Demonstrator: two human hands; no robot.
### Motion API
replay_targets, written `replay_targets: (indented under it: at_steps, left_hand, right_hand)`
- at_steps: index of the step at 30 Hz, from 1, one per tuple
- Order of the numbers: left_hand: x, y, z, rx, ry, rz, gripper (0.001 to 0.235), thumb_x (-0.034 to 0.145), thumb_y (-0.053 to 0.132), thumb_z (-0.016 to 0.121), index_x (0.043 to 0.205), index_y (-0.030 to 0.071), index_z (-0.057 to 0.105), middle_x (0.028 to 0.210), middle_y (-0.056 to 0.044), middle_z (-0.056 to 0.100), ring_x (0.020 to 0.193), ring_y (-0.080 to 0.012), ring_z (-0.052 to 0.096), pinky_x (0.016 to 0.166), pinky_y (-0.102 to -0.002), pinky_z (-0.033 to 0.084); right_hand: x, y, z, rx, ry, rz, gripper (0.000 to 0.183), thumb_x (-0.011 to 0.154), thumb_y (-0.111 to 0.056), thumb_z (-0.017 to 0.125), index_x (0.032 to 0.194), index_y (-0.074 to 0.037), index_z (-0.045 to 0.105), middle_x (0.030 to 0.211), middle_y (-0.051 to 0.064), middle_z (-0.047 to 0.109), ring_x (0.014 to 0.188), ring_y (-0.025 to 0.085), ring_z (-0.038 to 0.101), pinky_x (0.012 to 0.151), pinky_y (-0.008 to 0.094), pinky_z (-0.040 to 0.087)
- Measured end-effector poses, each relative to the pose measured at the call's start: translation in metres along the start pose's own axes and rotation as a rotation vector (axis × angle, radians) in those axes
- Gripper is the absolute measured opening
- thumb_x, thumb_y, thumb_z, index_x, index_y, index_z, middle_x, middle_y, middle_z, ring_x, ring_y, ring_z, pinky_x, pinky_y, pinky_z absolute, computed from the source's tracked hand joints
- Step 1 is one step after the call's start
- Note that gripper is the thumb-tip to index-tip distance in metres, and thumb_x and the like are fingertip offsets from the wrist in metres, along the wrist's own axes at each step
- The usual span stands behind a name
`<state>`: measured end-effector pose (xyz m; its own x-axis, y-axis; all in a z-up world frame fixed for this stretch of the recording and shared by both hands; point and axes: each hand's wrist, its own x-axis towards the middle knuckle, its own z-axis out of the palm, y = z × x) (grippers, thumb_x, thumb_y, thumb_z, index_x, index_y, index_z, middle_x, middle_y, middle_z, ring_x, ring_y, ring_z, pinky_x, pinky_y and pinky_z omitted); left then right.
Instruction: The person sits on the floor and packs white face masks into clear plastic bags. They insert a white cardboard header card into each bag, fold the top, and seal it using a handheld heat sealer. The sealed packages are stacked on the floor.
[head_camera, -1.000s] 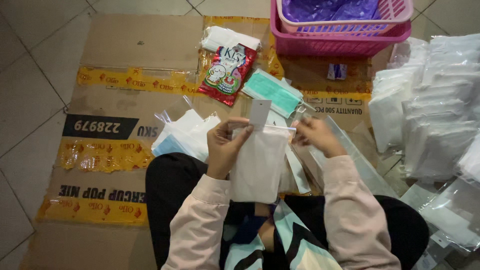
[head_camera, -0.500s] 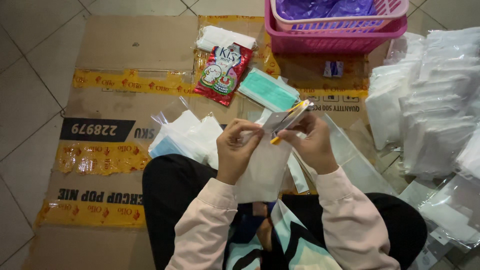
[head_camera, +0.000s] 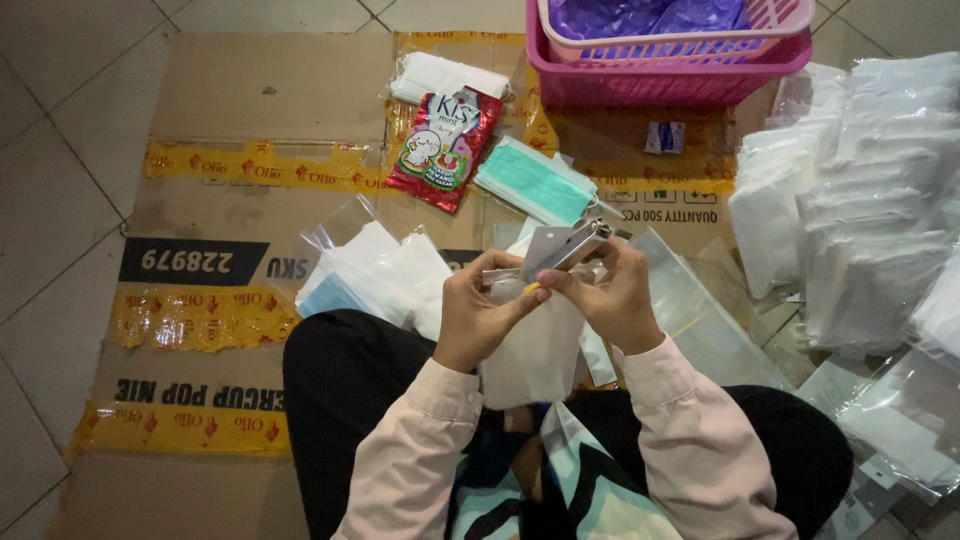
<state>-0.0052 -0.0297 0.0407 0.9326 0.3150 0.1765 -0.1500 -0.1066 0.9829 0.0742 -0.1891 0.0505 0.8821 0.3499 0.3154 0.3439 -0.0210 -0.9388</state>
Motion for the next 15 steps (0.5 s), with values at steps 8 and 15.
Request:
replay_targets:
  at_steps: [8,15]
  left_hand:
    - [0.001,-0.004,-0.006,0.040,0.009,-0.029,0.036,0.067,0.018,0.096,0.096,0.008,0.077,0.079,-0.010,0.076,0.079,-0.0107,0.068,0.072,-0.025,0.054]
    - [-0.008,0.030,-0.026,-0.034,-0.024,-0.061,0.021,0.072,0.015,0.093,0.082,0.005,0.077,0.067,-0.009,0.074,0.069,-0.0102,0.061,0.064,-0.025,0.051]
  right_hand:
    - [-0.002,0.018,-0.004,-0.049,0.022,0.014,0.036,0.075,-0.024,0.095,0.082,-0.003,0.067,0.070,0.012,0.068,0.068,0.016,0.066,0.074,0.031,0.053]
    - [0.009,0.029,-0.016,0.459,0.029,0.384,0.044,0.108,-0.040,0.041,0.113,-0.001,0.061,0.104,0.015,0.071,0.091,0.018,0.068,0.087,0.029,0.051]
